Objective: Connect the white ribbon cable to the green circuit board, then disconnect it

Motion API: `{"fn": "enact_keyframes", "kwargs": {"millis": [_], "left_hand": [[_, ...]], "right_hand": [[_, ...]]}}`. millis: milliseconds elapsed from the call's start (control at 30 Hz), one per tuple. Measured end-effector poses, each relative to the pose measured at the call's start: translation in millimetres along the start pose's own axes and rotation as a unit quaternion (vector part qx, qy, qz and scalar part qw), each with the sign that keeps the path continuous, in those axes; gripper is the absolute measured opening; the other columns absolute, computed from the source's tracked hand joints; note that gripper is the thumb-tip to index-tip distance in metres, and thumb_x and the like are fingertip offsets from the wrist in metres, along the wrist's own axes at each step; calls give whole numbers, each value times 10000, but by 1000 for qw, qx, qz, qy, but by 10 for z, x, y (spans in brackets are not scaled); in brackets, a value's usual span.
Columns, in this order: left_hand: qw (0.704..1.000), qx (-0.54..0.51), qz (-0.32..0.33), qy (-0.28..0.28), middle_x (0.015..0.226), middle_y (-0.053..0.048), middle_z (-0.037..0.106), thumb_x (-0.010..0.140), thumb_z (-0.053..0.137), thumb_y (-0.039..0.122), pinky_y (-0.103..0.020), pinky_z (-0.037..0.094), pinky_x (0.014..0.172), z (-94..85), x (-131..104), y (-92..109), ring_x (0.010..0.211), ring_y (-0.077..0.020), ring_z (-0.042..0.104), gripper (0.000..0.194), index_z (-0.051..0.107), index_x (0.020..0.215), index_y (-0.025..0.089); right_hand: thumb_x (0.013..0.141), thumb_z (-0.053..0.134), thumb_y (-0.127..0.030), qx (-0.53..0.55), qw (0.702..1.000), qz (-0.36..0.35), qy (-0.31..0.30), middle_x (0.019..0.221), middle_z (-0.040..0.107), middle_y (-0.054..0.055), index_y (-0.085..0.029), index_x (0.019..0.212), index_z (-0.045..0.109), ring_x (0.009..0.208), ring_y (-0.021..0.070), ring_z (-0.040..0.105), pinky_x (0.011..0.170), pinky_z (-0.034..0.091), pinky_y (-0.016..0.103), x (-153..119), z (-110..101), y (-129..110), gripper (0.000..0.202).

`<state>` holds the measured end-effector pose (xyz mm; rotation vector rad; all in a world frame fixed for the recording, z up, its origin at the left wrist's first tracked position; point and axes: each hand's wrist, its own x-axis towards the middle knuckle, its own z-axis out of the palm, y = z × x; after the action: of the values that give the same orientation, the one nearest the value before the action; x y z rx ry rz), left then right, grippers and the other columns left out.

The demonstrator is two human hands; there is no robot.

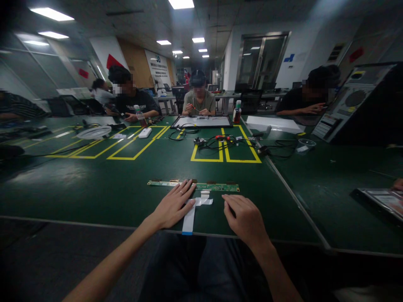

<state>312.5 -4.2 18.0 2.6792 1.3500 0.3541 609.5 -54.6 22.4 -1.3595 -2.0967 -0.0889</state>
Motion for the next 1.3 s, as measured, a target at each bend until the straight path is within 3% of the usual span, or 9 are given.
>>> {"fn": "enact_keyframes", "kwargs": {"millis": [233,367,533,1300], "left_hand": [[998,15,19,52,1772,-27,50,1101,311,588,-508,156,1342,-24,25,35,1649,-283,15,667,278,1686,270],[997,9,75,27,1767,-48,116,1109,300,566,-514,94,1350,-77,86,27,1650,-260,53,660,282,1683,240],[994,-34,103,-15,1748,-79,208,1105,294,590,-449,180,1342,-73,131,-10,1639,-226,157,708,253,1689,192],[994,-48,99,-3,1727,-78,287,1095,307,610,-468,211,1329,-69,110,17,1630,-243,208,706,290,1680,216]], "right_hand": [[1050,517,-285,29,994,-38,-94,1518,616,69,-208,1483,595,1450,246,532,1175,476,463,120,128,-364,447],[1033,529,-276,21,993,-42,-107,1508,624,88,-212,1478,607,1468,279,509,1172,472,495,213,225,-497,456],[1027,527,-261,19,994,-29,-99,1490,640,89,-208,1462,623,1425,277,551,1178,462,489,198,279,-499,449],[1012,535,-250,16,996,-11,-92,1476,652,90,-226,1468,617,1410,268,543,1148,473,489,208,281,-514,463]]}}
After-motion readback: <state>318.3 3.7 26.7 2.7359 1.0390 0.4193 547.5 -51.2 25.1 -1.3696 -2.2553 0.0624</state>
